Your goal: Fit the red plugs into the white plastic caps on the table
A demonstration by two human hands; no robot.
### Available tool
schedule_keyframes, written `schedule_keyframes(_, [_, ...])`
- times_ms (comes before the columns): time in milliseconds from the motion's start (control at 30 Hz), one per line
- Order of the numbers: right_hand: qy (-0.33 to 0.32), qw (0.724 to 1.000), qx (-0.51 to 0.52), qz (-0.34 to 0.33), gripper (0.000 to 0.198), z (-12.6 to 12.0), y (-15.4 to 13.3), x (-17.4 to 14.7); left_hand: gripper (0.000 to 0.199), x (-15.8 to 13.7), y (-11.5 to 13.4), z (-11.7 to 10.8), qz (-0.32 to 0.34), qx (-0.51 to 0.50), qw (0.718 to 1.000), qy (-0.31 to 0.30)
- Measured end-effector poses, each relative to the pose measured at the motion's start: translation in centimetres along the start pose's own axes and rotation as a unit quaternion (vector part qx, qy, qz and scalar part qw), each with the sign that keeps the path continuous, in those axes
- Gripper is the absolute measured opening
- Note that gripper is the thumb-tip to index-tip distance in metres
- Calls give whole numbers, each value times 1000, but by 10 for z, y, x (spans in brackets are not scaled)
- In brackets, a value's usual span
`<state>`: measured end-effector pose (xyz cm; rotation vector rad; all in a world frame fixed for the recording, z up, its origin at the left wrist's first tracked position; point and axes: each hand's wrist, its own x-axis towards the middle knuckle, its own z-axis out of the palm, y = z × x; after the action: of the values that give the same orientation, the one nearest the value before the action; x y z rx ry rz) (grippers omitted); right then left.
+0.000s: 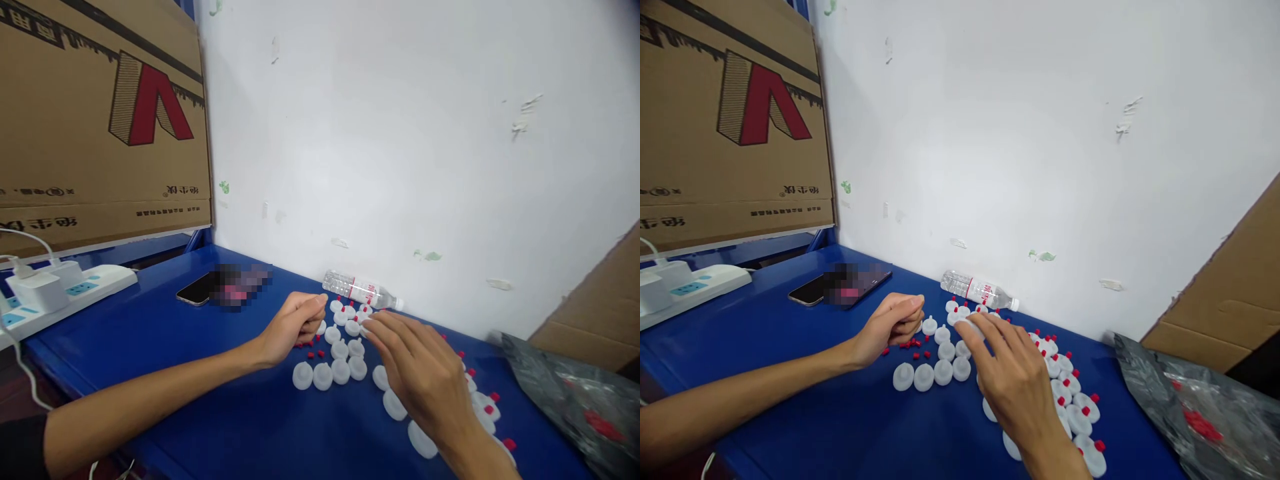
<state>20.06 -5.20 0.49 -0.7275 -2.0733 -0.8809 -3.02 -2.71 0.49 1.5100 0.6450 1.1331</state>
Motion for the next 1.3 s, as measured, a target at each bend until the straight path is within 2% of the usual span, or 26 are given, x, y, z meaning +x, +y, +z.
schedule_keyframes(167, [-12,1000,23,3,25,5,-2,-3,41,3,-3,-4,58,111,992,6])
schedule_keyframes(300, [-17,997,69,-8,21,6,-16,3,26,3,-2,-3,49,241,969,36])
schedule_keyframes(367, [-21,997,79,-10,22,5,-19,4,20,2,-2,-2,58,357,931,49])
schedule_keyframes(500, [-14,996,84,1,16,5,-17,3,12,-3,-11,1,80,550,830,32])
schedule_keyframes(600, [-17,996,86,4,13,5,-16,2,13,-5,-16,2,81,597,798,15])
schedule_keyframes(933, [-33,994,104,5,15,8,-18,1,20,-4,-10,3,59,593,803,-13])
schedule_keyframes(1033, [-33,995,97,-4,18,8,-17,1,23,-4,-9,2,55,565,823,-12])
schedule_keyframes(1133, [-40,994,98,-10,21,8,-18,0,26,-4,-5,2,76,507,859,-21])
schedule_keyframes(1200, [-42,993,106,-11,24,9,-18,0,27,-4,-3,2,98,467,877,-46])
schedule_keyframes(1300, [-41,992,118,-4,25,9,-20,1,25,-6,-2,3,134,429,889,-91])
